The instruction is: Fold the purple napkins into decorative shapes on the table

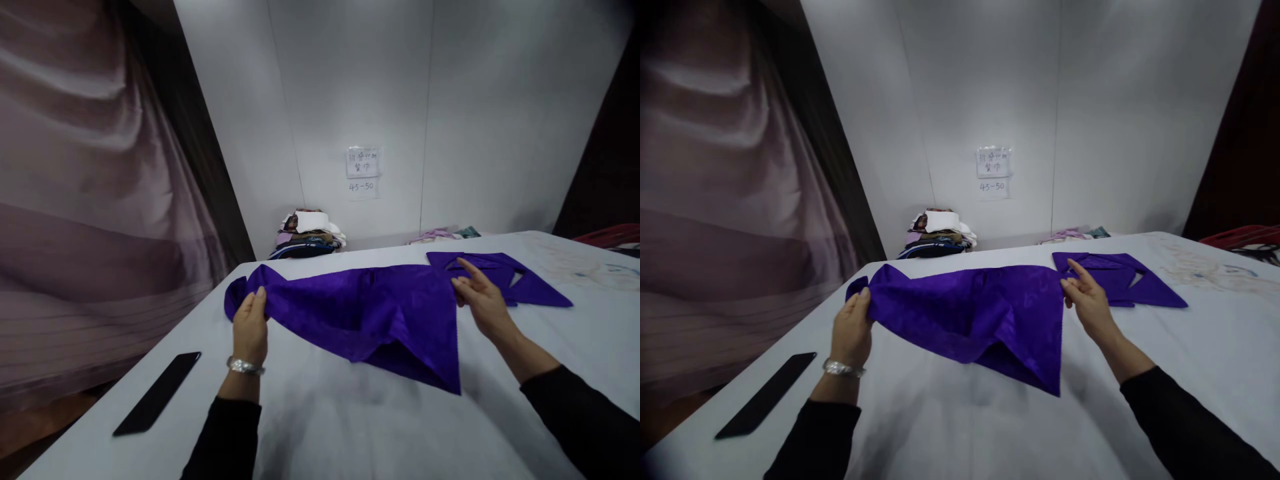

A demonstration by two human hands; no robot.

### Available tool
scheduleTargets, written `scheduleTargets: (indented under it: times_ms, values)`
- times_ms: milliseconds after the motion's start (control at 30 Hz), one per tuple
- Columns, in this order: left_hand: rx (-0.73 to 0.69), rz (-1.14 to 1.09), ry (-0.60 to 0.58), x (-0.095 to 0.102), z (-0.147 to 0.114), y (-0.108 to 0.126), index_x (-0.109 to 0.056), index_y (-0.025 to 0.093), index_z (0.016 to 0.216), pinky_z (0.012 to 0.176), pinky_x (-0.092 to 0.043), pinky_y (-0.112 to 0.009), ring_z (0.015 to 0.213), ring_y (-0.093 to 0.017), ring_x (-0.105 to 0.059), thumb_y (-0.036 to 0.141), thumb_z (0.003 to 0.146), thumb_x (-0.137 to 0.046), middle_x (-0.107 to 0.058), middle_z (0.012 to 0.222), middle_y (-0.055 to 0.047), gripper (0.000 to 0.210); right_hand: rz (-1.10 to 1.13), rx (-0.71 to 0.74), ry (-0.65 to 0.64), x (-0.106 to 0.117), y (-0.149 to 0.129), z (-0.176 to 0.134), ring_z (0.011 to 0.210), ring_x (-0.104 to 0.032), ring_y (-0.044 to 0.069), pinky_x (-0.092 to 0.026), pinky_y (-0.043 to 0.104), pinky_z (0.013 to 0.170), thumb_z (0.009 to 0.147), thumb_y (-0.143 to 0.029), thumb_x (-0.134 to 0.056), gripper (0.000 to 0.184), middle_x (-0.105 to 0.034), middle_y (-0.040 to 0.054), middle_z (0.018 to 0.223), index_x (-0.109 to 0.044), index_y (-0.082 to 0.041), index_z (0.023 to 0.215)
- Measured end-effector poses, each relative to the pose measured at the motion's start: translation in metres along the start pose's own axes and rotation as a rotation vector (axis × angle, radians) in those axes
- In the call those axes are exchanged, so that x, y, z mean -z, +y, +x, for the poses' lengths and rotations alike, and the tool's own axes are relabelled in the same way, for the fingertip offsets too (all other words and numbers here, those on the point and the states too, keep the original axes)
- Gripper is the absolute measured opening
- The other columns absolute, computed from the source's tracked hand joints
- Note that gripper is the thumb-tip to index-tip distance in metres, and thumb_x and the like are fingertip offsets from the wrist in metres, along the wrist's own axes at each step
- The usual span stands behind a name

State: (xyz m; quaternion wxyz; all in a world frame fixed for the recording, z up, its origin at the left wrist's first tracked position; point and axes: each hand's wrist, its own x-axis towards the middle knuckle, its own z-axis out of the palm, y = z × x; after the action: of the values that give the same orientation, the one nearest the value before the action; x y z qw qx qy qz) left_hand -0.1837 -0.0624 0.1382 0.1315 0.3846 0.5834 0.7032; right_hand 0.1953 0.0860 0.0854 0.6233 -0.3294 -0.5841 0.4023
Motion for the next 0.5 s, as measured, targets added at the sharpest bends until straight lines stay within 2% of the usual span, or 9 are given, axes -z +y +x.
scheduleTargets:
  times_ms: [133,233,367,500]
  values:
    - [-0.029,0.134,0.042,0.018,0.023,-0.021,-0.048,0.018,0.058,0.050,-0.039,-0.020,0.051,-0.008,-0.042,0.052,0.070,-0.055,-0.044,0.054,0.007,0.037,-0.144,-0.030,-0.056,0.008,0.004,0.031,0.043,-0.041,0.008,-0.031,0.020,0.037,0.069,-0.033,-0.063,0.061,-0.049,-0.0060,0.055,-0.044,-0.021,0.126]
    - [-0.033,0.285,0.061,0.024,0.040,-0.026,-0.053,0.017,0.061,0.049,-0.039,-0.021,0.052,-0.009,-0.044,0.052,0.070,-0.053,-0.048,0.053,0.005,0.035,-0.223,-0.028,-0.100,0.003,0.003,0.060,0.041,-0.042,0.009,-0.031,0.020,0.036,0.068,-0.031,-0.061,0.060,-0.047,-0.0070,0.049,-0.045,-0.017,0.124]
    - [-0.103,0.277,0.125,0.025,0.049,-0.003,-0.052,0.018,0.060,0.047,-0.037,-0.020,0.049,-0.009,-0.042,0.051,0.072,-0.050,-0.045,0.051,0.006,0.036,-0.194,0.074,-0.099,-0.013,-0.027,0.081,0.036,-0.039,0.007,-0.030,0.019,0.034,0.069,-0.028,-0.061,0.055,-0.044,-0.0088,0.047,-0.047,-0.019,0.122]
    - [-0.251,0.292,0.254,0.031,0.045,0.030,-0.050,0.018,0.060,0.048,-0.037,-0.020,0.048,-0.007,-0.038,0.049,0.075,-0.051,-0.040,0.051,0.008,0.034,-0.051,0.123,-0.056,-0.020,-0.072,0.076,0.037,-0.045,0.007,-0.034,0.019,0.035,0.068,-0.025,-0.065,0.054,-0.050,-0.0079,0.053,-0.049,-0.022,0.120]
